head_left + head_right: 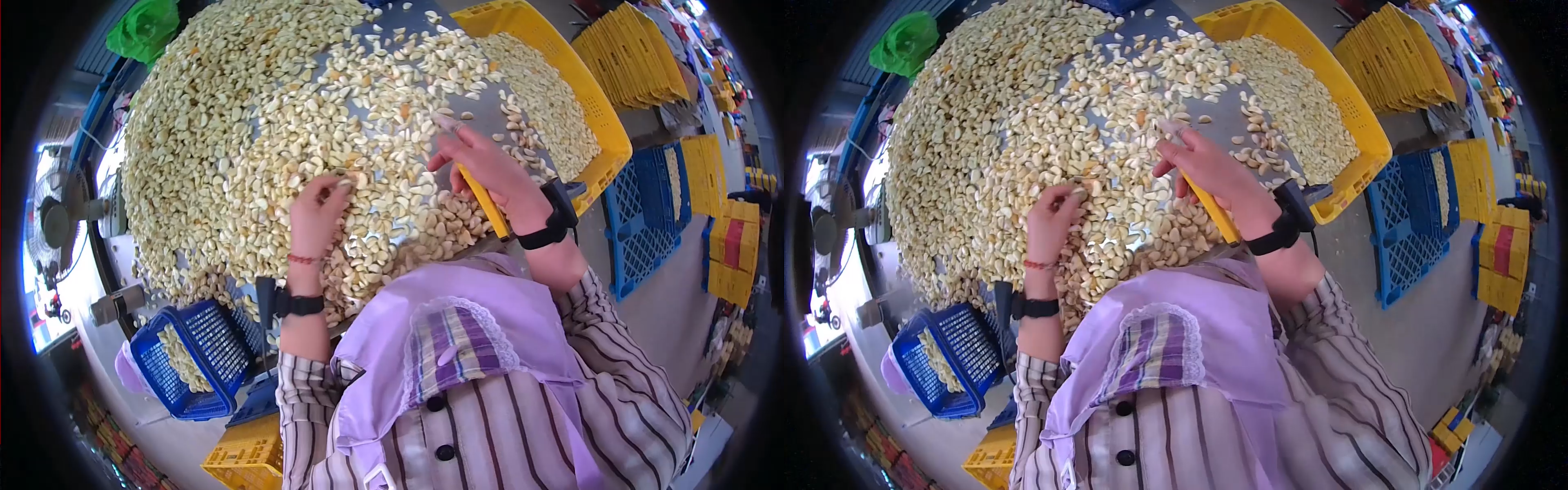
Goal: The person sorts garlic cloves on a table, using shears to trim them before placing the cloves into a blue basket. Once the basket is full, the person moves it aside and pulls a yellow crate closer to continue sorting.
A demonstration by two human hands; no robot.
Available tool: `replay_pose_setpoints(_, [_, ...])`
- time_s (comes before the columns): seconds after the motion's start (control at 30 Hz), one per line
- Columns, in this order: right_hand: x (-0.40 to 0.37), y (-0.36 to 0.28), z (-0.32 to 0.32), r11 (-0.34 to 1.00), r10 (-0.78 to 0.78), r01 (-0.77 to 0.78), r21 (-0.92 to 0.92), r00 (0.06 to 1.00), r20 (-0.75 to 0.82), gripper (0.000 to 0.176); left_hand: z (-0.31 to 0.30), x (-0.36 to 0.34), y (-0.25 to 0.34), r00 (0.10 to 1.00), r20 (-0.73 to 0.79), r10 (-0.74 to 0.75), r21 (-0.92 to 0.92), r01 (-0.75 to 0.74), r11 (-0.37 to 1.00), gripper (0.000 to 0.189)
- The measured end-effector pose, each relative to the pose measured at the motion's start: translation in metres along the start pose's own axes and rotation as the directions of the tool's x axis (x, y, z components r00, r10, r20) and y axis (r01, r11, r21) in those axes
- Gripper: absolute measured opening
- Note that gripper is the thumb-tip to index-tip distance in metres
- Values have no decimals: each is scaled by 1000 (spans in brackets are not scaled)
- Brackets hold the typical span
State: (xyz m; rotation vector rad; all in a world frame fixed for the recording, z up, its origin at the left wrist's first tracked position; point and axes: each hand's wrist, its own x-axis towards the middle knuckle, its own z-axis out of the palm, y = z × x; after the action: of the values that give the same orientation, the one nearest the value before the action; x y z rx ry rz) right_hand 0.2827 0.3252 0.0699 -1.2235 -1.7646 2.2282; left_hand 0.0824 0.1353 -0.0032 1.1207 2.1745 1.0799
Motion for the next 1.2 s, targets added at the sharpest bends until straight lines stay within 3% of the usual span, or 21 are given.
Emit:
replay_pose_setpoints(0.03, [-5, -1, -4, 997, 30, -28, 77, 999, -24, 42, -2, -3, 1, 990, -10, -142, -243, 135, 961, 19])
replay_pose_setpoints(0.1, [-8, 4, -10, 995, 33, -29, 99, 999, -36, 37, -10, -11, 12, 927, 82, -366, -595, 340, 728, 24])
replay_pose_setpoints(0.13, [-9, 7, -11, 993, 32, -27, 117, 999, -42, 33, -11, -15, 15, 927, 83, -366, -594, 341, 729, 24])
replay_pose_setpoints(0.2, [-9, 15, -6, 992, 22, -23, 125, 1000, 6, 36, -14, -23, 18, 935, 121, -333, -804, 289, 519, 21])
replay_pose_setpoints(0.27, [-10, 17, 4, 991, 9, -17, 132, 998, 59, 40, -12, -28, 28, 918, 116, -380, -818, 305, 487, 24])
replay_pose_setpoints(0.33, [-13, 15, 19, 996, -91, 86, 39, 983, 157, 45, -14, -34, 42, 923, 197, -331, -855, 326, 402, 27])
replay_pose_setpoints(0.37, [-12, 20, 24, 982, -180, 165, 86, 964, 198, 50, -14, -35, 53, 905, 217, -367, -858, 356, 370, 25])
replay_pose_setpoints(0.47, [-19, 6, 41, 981, -172, 194, -27, 922, 347, 63, -8, -43, 45, 928, 228, -296, -878, 327, 349, 24])
replay_pose_setpoints(0.6, [-18, 13, 53, 951, -204, 278, -132, 891, 406, 65, -8, -43, 67, 922, 217, -320, -915, 307, 263, 20])
replay_pose_setpoints(0.7, [-12, 24, 56, 908, -310, 400, -125, 841, 443, 66, -5, -47, 76, 917, 180, -357, -877, 314, 364, 17])
replay_pose_setpoints(0.87, [-18, 7, 58, 879, -386, 473, -63, 783, 488, 55, -3, -55, 65, 936, 196, -291, -894, 292, 340, 16])
replay_pose_setpoints(0.9, [-16, 7, 57, 879, -386, 473, -60, 781, 491, 55, -5, -58, 59, 969, 237, -68, -966, 243, 94, 21])
replay_pose_setpoints(0.93, [-12, 7, 56, 937, -318, 349, -20, 874, 368, 50, -6, -61, 54, 965, 210, 159, -958, 236, -166, 27])
replay_pose_setpoints(0.97, [-8, 7, 53, 974, -226, 223, 39, 943, 243, 46, -6, -63, 52, 962, 163, 221, -933, 223, -281, 27])
replay_pose_setpoints(1.0, [-1, 10, 46, 974, -226, 223, 43, 943, 245, 46, -11, -62, 54, 962, 164, 219, -934, 223, -279, 27])
replay_pose_setpoints(1.03, [8, 14, 36, 977, -210, 199, 77, 962, 176, 42, -18, -61, 56, 991, 135, 16, -950, 134, -283, 25])
replay_pose_setpoints(1.07, [14, 17, 28, 978, -187, 175, 112, 976, 109, 38, -25, -61, 55, 977, 99, -191, -962, 45, -269, 24])
replay_pose_setpoints(1.1, [17, 16, 25, 979, -183, 171, 114, 977, 112, 38, -29, -55, 23, 994, 105, -40, -987, 99, -129, 24])
replay_pose_setpoints(1.13, [19, 14, 22, 983, -158, 150, 109, 985, 74, 32, -26, -49, 23, 993, 105, -46, -987, 98, -129, 24])
replay_pose_setpoints(1.17, [19, 11, 21, 986, -134, 130, 105, 990, 36, 27, -22, -42, 25, 992, 84, -94, -770, 125, 626, 25])
replay_pose_setpoints(1.2, [19, 8, 23, 986, -136, 131, 106, 990, 41, 27, -20, -34, 25, 993, 36, -112, -72, 115, 991, 26])
